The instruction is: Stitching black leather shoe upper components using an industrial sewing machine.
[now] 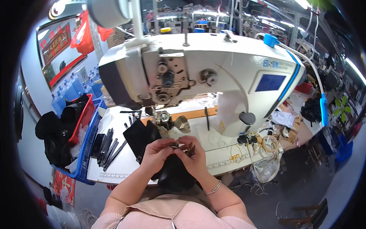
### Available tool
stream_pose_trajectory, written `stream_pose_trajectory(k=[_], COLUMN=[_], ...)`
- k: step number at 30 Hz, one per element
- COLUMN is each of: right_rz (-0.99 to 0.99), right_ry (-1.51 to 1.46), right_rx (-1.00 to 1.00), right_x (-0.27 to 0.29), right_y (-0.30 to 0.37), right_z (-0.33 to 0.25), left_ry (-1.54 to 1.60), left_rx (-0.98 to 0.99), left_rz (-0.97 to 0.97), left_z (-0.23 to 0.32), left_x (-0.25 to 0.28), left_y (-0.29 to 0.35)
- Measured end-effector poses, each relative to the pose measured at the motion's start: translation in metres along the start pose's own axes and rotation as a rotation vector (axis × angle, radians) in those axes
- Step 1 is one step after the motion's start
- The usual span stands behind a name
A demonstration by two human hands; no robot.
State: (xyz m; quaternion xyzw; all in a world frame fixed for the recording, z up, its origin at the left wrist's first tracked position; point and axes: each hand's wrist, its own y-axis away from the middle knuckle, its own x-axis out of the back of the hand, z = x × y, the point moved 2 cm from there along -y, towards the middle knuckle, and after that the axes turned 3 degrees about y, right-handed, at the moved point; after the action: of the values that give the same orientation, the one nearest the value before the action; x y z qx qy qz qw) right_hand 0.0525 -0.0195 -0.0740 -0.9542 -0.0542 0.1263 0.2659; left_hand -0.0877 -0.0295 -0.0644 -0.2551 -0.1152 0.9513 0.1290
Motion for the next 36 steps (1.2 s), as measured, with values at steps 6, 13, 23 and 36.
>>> stream_pose_trajectory(k=[6,13,23,36], right_rz=[-0.251,-0.215,-0.479,-0.264], right_ry=[0.427,-0.083,0.335,0.976], right_rx=[0.023,-0.400,-0.108,0.237], right_x=[-0.021,-0.037,-0.051,-0.044], right_y=[-0.003,-0.014,-0.034,-0.008], right_z=[-0.019,-0.005,-0.007,-0.040], left_ry=[-0.095,-0.104,-0.166,0.464], left_rx=[-0.065,-0.116,0.142,-0.036], left_rz=[0.147,0.171,0.027,0.101], left_z=[0.028,0.040,0.037,0.052], left_x=[0.022,0.037,0.043,0.062], left_y=[0.025,0.046,0.048,0.057])
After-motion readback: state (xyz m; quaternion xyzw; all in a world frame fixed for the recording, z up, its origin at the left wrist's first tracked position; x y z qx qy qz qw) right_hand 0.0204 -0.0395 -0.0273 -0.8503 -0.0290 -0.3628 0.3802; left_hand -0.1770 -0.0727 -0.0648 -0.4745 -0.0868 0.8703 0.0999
